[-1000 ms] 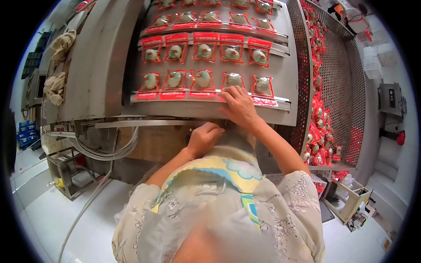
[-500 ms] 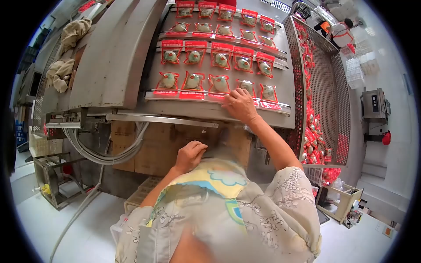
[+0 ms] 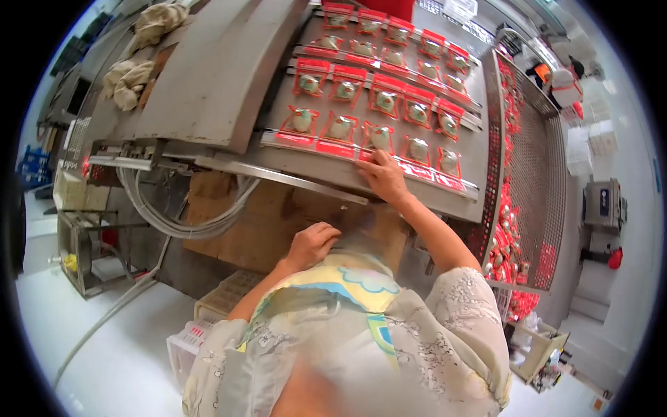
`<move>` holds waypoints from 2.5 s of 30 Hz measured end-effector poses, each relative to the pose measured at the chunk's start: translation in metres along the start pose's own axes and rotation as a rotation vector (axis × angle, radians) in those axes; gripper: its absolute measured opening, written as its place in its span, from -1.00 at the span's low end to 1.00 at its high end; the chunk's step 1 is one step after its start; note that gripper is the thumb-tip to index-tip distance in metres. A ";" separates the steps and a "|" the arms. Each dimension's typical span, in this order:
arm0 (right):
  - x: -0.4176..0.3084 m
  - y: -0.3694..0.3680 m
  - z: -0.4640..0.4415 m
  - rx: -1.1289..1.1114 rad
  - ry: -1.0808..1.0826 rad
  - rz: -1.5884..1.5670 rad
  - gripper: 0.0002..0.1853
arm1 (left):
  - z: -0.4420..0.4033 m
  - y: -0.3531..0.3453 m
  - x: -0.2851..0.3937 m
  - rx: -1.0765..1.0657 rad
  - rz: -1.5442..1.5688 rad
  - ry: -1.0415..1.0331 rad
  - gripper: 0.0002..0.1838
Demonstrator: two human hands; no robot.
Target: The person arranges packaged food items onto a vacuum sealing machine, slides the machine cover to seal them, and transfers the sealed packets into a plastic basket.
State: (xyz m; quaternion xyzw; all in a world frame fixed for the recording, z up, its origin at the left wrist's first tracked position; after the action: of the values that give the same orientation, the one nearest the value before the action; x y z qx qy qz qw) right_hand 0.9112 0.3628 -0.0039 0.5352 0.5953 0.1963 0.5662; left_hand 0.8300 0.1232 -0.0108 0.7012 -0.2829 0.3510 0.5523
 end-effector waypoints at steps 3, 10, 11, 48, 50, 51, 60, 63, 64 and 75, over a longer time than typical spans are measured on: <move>-0.008 -0.001 -0.007 0.003 -0.026 -0.119 -0.71 | 0.006 0.011 -0.002 0.037 -0.010 0.038 -0.84; -0.178 -0.009 -0.128 0.095 0.409 -0.257 -0.70 | 0.048 0.040 -0.021 0.179 -0.033 0.131 -0.80; -0.214 -0.008 -0.148 0.095 0.513 -0.311 -0.70 | 0.057 0.047 -0.022 0.224 -0.015 0.150 -0.79; -0.390 -0.068 -0.305 -0.292 0.244 -0.086 -0.81 | 0.135 0.083 0.050 0.616 -0.242 0.356 -0.87; -0.387 -0.047 -0.298 -0.312 0.244 -0.050 -0.80 | 0.136 0.097 0.055 0.675 -0.152 0.369 -0.92; -0.388 -0.040 -0.295 -0.325 0.257 -0.039 -0.80 | 0.137 0.106 0.058 0.713 -0.115 0.383 -0.95; -0.375 0.030 -0.264 -0.299 0.243 -0.030 -0.77 | 0.127 0.198 0.117 0.912 -0.334 -0.031 -0.90; -0.368 0.057 -0.247 -0.269 0.256 -0.017 -0.71 | 0.115 0.233 0.134 0.961 -0.575 -0.034 -0.97; -0.365 0.063 -0.244 -0.248 0.263 -0.020 -0.68 | 0.111 0.248 0.133 0.971 -0.598 -0.001 -0.93; -0.319 0.160 -0.170 -0.327 0.258 0.040 -0.56 | 0.012 0.361 0.148 0.790 -1.067 -0.125 -0.65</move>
State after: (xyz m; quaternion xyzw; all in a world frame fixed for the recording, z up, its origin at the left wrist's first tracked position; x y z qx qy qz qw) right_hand 0.7588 0.2074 0.3264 0.4183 0.6124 0.3685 0.5605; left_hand 0.6366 0.0267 0.3144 0.9138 0.2213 0.0655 0.3343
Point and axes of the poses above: each hand's wrist, its own z-axis away from the middle knuckle, its own y-axis out of the back of the hand, x = y × z, the point moved 3 cm from there along -z, towards the middle knuckle, and after that the axes turned 6 degrees about -x, right-handed, at the moved point
